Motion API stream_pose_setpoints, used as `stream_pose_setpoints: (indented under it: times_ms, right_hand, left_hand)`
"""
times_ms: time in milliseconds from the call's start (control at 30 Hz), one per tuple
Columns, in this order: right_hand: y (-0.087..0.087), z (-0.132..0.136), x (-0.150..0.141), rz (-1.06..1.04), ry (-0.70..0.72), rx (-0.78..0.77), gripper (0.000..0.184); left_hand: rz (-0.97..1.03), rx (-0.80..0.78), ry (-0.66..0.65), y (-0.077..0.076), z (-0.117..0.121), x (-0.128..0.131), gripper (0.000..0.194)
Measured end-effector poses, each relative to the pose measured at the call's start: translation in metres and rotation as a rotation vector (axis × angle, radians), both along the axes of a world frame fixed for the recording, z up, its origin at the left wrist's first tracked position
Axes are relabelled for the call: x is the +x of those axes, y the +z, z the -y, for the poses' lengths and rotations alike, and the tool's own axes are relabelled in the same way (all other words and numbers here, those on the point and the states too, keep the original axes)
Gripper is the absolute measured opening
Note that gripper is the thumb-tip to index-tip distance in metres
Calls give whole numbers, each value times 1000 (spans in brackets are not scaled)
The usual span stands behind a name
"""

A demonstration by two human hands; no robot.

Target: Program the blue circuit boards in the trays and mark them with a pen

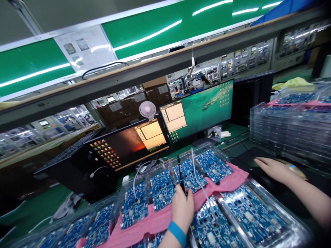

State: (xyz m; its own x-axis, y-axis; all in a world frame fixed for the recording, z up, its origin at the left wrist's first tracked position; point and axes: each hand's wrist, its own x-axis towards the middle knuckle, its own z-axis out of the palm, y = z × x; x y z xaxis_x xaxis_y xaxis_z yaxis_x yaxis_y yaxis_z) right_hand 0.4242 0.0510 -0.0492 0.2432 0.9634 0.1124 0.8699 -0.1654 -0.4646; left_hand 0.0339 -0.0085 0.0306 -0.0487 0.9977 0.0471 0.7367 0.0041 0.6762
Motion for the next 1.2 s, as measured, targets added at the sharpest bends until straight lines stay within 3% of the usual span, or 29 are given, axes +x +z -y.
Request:
stream_pose_setpoints:
  times_ms: [167,267,433,767,867,933,1067,1200]
  right_hand:
    - [36,21,-58,-138,196,2,58]
    - [50,34,-83,-118,290,0,57]
    - [52,46,-98,-112,306,-15,55]
    - [48,46,-96,-141,237,-80,50]
    - [42,41,-88,-97,252,-18,45]
    - [36,35,-72,1,173,60,43]
    - [21,23,-20,169,-87,144,44]
    - [-4,17,30,259,-122,142,41]
  left_hand:
    - [-5,-4,-14,2,1,0,11]
    - [-13,-1,-19,2,1,0,11]
    - [-23,8,-16,0,1,0,12]
    - [8,9,-18,5,-2,2,9]
    - [13,1,-21,6,-4,1,10]
    - [14,-2,-26,6,-5,0,10]
    - [14,-4,-26,7,-4,0,11]
    - [25,-8,-23,4,-4,0,10]
